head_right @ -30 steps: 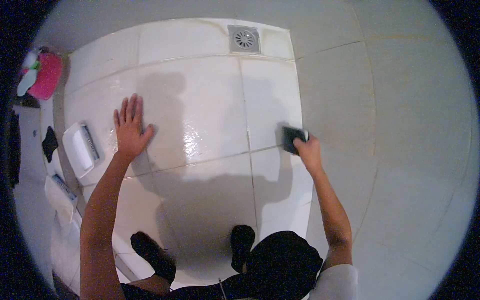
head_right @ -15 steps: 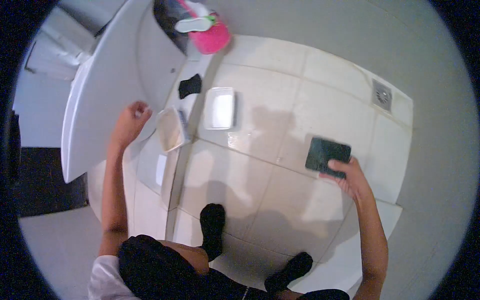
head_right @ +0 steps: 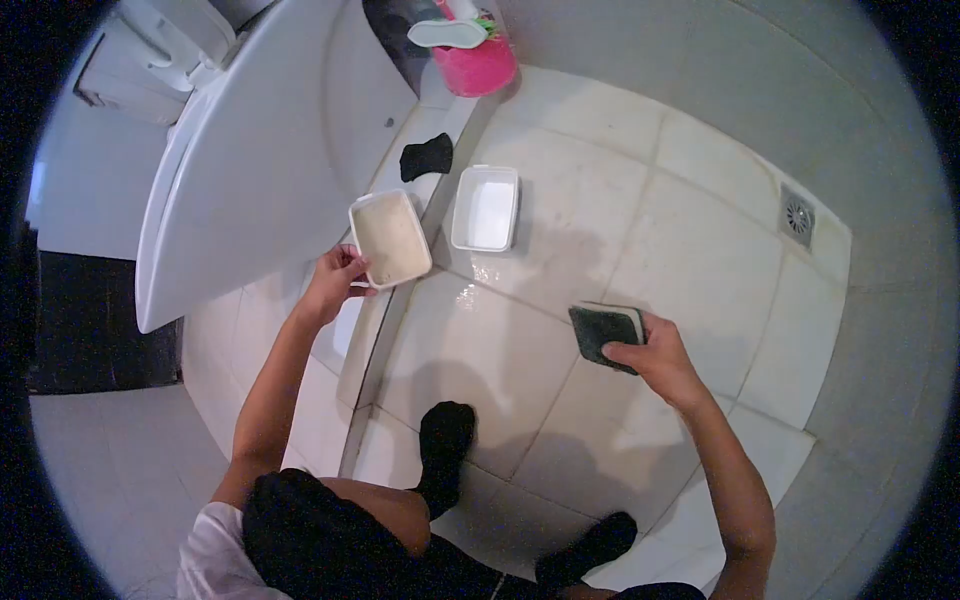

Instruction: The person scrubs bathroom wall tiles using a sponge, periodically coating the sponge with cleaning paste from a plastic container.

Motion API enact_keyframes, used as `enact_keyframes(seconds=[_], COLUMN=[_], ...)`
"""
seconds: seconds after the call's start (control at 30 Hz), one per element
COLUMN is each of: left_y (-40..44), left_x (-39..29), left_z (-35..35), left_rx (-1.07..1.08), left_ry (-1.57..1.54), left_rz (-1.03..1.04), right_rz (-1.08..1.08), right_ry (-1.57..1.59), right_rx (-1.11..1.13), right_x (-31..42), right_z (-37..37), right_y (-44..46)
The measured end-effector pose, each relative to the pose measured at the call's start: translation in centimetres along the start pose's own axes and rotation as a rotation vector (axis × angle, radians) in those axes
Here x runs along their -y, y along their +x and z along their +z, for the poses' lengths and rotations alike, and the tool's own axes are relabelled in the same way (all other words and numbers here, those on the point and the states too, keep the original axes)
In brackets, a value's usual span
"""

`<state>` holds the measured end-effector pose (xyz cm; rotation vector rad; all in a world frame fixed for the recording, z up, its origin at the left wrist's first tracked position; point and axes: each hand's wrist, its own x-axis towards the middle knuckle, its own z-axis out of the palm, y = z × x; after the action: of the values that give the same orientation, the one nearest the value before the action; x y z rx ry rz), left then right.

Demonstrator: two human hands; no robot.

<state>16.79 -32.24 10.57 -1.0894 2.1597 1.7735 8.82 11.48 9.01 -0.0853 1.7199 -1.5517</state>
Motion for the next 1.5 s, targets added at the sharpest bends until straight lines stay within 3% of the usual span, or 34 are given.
enact_keyframes(seconds=[0.03,0.1,0.23,0.3,0.33,0.43,0.53,0.67,0.93,1.5], left_y=[-1.0,-3.0,-6.0,-7.2,-7.8,-9.1,-9.8,-10.2,-10.5,-9.6], left_x=[-1.0,-2.9,-5.7,-6.1,-6.5,-7.1,-6.7,-6.2,-4.5,-3.4], left_z=[1.0,3.4,7.8,10.0,10.9,13.1,14.7,16.1,17.7,17.7], left_rx=[0.008,0.059,0.288,0.359,0.415,0.499,0.522,0.506,0.489,0.551], left_ry=[0.004,0.304,0.237,0.171,0.13,0.094,0.124,0.209,0.319,0.308], left_rz=[-0.001,0.166,0.059,0.037,-0.015,-0.111,-0.097,-0.003,0.107,0.113], right_rz=[0.003,-0.181,-0.149,-0.12,-0.237,-0.209,-0.008,0.024,-0.042,-0.209], right_ry=[0.004,0.048,0.176,-0.068,-0.227,-0.398,-0.172,-0.002,0.38,0.238], right_rx=[-0.007,-0.027,-0.086,-0.2,-0.26,-0.328,-0.231,-0.219,-0.415,-0.44], right_x=[1.0,3.3,7.3,8.8,8.2,9.8,10.1,7.2,4.7,2.8], right_z=[0.7,2.2,4.5,4.5,3.9,2.9,2.7,3.2,5.3,6.4], right_y=[-0.2,-0.2,-0.2,-0.3,0.3,-0.1,-0.2,0.3,1.4,1.4])
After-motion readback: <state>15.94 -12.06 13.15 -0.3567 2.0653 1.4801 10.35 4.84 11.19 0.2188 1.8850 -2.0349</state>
